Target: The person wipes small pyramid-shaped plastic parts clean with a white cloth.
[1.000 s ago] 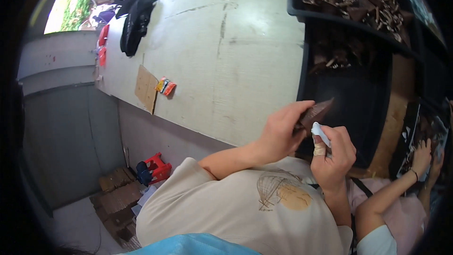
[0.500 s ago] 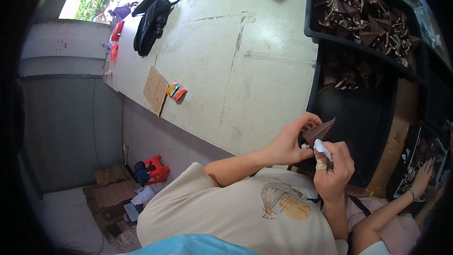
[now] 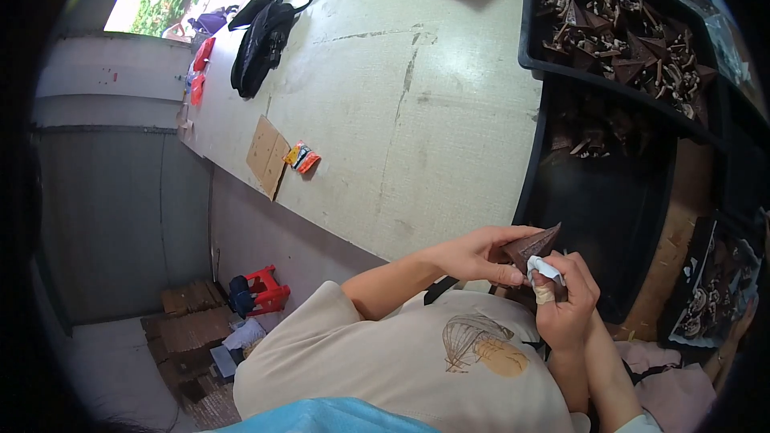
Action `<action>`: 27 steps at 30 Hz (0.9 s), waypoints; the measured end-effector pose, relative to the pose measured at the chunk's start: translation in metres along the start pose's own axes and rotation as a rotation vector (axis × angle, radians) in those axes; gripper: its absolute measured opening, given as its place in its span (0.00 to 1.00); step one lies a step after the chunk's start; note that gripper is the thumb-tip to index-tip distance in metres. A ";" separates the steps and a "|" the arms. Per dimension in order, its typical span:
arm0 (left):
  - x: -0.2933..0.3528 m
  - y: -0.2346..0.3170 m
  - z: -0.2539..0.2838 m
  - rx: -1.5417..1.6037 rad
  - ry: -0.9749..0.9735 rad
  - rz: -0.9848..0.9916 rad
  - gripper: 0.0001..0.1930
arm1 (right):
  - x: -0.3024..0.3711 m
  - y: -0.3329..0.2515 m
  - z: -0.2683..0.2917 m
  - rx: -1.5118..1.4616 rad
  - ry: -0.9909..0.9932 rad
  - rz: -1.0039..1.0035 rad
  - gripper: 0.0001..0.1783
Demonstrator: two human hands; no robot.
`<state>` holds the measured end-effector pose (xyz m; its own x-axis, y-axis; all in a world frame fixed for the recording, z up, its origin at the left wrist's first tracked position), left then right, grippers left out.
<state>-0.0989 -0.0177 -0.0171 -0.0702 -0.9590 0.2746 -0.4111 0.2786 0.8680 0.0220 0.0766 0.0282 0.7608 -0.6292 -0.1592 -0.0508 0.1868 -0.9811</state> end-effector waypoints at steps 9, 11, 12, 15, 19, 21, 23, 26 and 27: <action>-0.006 0.006 -0.008 -0.923 0.419 -0.207 0.34 | -0.012 -0.006 -0.011 0.212 -0.064 -0.001 0.07; -0.004 0.006 -0.011 -0.959 0.420 -0.174 0.34 | -0.009 -0.011 -0.014 0.237 -0.053 0.019 0.07; -0.003 0.005 -0.013 -1.021 0.446 -0.220 0.33 | -0.008 -0.014 -0.015 0.258 -0.053 0.036 0.07; -0.009 0.004 -0.012 -1.081 0.465 -0.278 0.33 | -0.009 -0.011 -0.018 0.278 -0.031 0.109 0.07; -0.008 0.015 -0.007 -1.020 0.500 -0.267 0.30 | -0.004 -0.009 -0.010 0.286 -0.063 0.043 0.07; -0.008 0.016 -0.006 -1.056 0.515 -0.220 0.30 | -0.003 -0.007 -0.004 0.277 -0.043 -0.027 0.06; -0.005 0.009 -0.009 -1.089 0.535 -0.170 0.31 | -0.008 -0.010 -0.009 0.263 -0.026 0.017 0.06; -0.009 0.003 -0.013 -1.094 0.557 -0.311 0.30 | -0.014 -0.010 -0.018 0.242 -0.006 0.094 0.06; -0.008 0.005 -0.009 -1.054 0.559 -0.266 0.29 | -0.015 -0.011 -0.019 0.236 -0.004 0.125 0.06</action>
<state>-0.0917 -0.0086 -0.0112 0.4109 -0.9104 -0.0483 0.6035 0.2319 0.7629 -0.0015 0.0696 0.0390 0.7605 -0.5876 -0.2764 0.0078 0.4339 -0.9009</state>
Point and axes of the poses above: each hand's wrist, its own x-axis away from the middle knuckle, its own z-axis out of the back of the hand, y = z × x, the point moved 4 cm from there along -x, towards the middle knuckle, and after that the axes turned 12 degrees about -x, right-handed, at the moved point
